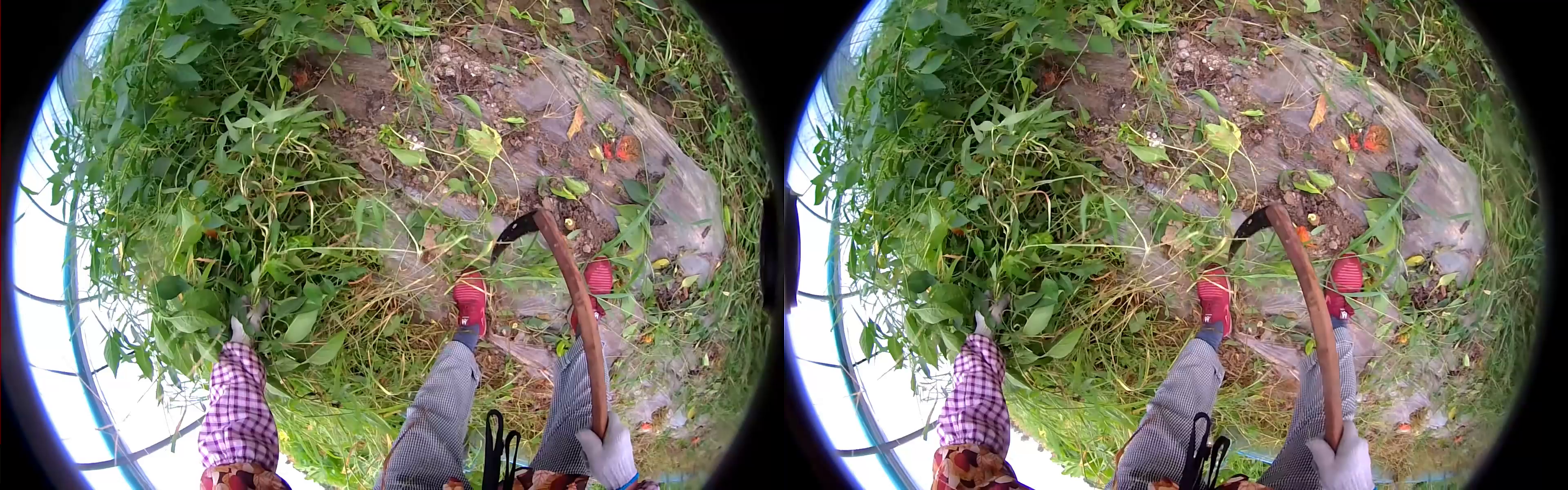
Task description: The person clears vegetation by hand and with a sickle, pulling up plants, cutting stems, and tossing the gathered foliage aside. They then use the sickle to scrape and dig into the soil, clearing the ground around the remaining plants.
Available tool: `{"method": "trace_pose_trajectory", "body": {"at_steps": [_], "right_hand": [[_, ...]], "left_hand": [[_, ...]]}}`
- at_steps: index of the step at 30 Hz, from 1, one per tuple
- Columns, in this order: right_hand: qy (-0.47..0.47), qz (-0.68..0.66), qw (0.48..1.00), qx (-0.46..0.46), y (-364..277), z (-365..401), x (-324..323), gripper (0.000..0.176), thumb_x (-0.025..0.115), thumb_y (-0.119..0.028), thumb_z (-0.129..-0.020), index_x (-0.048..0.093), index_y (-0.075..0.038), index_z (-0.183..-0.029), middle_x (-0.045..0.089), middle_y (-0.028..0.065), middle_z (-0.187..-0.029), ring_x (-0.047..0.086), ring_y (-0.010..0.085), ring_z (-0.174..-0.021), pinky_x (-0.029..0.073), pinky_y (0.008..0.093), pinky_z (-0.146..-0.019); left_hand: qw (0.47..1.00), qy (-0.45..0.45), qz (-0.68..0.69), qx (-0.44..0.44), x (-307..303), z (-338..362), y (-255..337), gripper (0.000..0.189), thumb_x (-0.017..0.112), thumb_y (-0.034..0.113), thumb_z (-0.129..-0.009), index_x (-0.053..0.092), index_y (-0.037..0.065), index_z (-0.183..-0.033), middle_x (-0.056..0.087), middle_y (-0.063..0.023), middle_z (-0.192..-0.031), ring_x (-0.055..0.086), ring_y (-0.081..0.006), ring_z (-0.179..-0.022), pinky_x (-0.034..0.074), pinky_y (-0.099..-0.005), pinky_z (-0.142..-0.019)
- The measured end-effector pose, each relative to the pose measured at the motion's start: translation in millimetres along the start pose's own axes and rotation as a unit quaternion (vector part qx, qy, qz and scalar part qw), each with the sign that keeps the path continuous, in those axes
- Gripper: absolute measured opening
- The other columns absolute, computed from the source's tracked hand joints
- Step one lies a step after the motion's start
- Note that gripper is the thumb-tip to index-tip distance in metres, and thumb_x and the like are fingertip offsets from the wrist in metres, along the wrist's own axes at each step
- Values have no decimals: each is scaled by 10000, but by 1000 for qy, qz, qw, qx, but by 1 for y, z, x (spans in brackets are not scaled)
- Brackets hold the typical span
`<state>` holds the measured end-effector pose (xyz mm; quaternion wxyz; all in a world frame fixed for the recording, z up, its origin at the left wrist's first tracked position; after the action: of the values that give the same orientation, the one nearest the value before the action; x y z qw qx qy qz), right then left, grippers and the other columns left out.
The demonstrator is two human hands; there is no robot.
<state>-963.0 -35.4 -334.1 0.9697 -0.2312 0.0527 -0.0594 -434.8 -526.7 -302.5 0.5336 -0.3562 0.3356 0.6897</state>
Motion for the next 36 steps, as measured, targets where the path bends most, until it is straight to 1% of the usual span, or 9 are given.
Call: {"method": "trace_pose_trajectory", "body": {"at_steps": [3, 7, 14, 25, 27, 30, 33, 34, 36], "right_hand": [[2, 17, 997, 75, 2, -37, 5, 398, 676, -271, -805, 531, 54, -983, 638, 225, -719, 666, 355, -666, 512, 430, -607], [31, 59, 996, -66, -64, -137, 59, 476, 626, -395, -875, 486, 35, -1023, 643, 240, -757, 661, 393, -676, 525, 450, -591], [-69, 124, 982, -121, -142, -253, 177, 418, 566, -361, -927, 512, 25, -1079, 663, 202, -856, 662, 360, -818, 538, 446, -724], [18, 50, 998, 27, -33, -57, -1, 372, 659, -257, -836, 520, 59, -975, 622, 232, -750, 639, 357, -691, 490, 403, -628], [31, 40, 997, 63, -14, -23, -23, 368, 674, -257, -819, 529, 62, -931, 607, 201, -708, 629, 324, -656, 482, 390, -608], [33, 22, 994, 104, -2, 7, -38, 358, 662, -260, -821, 535, 65, -899, 589, 169, -680, 612, 287, -629, 473, 382, -591], [45, 14, 994, 98, 6, 0, -37, 362, 643, -261, -832, 526, 67, -932, 579, 151, -669, 595, 248, -616, 473, 371, -585], [42, 13, 994, 96, 5, -9, -31, 362, 643, -261, -832, 526, 67, -932, 579, 151, -669, 595, 248, -616, 473, 371, -585], [41, -79, 992, 94, -10, -35, -11, 378, 632, -272, -839, 515, 62, -971, 586, 150, -678, 597, 245, -610, 476, 359, -578]], "left_hand": [[998, 6, -57, -2, 8, 31, 57, 669, 730, 300, -829, 441, -43, -1327, 559, -165, -1280, 564, -280, -1108, 449, -337, -945], [988, -69, 82, -116, 14, 12, -16, 771, 717, 386, -826, 385, -34, -1382, 563, -174, -1283, 537, -275, -1169, 403, -348, -1011], [994, -64, -84, -26, -11, 63, 78, 857, 721, 505, -785, 398, -26, -1375, 502, -220, -1335, 479, -301, -1231, 387, -399, -1027], [991, -18, -80, -107, -5, 47, 26, 852, 700, 406, -843, 280, -22, -1448, 335, -212, -1478, 351, -304, -1357, 324, -396, -1094], [995, 0, -75, -68, -1, 17, -19, 772, 731, 359, -835, 366, -21, -1399, 475, -191, -1364, 500, -270, -1212, 415, -363, -1015], [988, -140, 56, -26, 29, 50, 63, 536, 712, 204, -864, 476, -23, -1289, 583, -112, -1227, 581, -217, -1093, 488, -309, -915], [939, -195, -282, 32, 37, 76, 116, 664, 725, 337, -832, 432, 48, -1353, 591, -188, -1148, 592, -282, -1090, 487, -352, -901], [918, -118, -326, 192, 41, 65, 90, 590, 730, 300, -815, 460, 29, -1265, 612, -193, -1064, 628, -291, -995, 513, -361, -830], [886, -83, -438, 130, 49, 45, 53, 521, 749, 270, -766, 485, 49, -1156, 618, -139, -1045, 645, -313, -930, 502, -390, -854]]}}
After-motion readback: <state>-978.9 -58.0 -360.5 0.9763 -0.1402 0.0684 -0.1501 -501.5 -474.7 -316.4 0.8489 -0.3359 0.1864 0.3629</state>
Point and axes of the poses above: each hand's wrist, its own z-axis away from the middle knuckle, its own x-axis out of the palm, y = z × x, the point moved 7 cm from there along -z, towards the middle knuckle
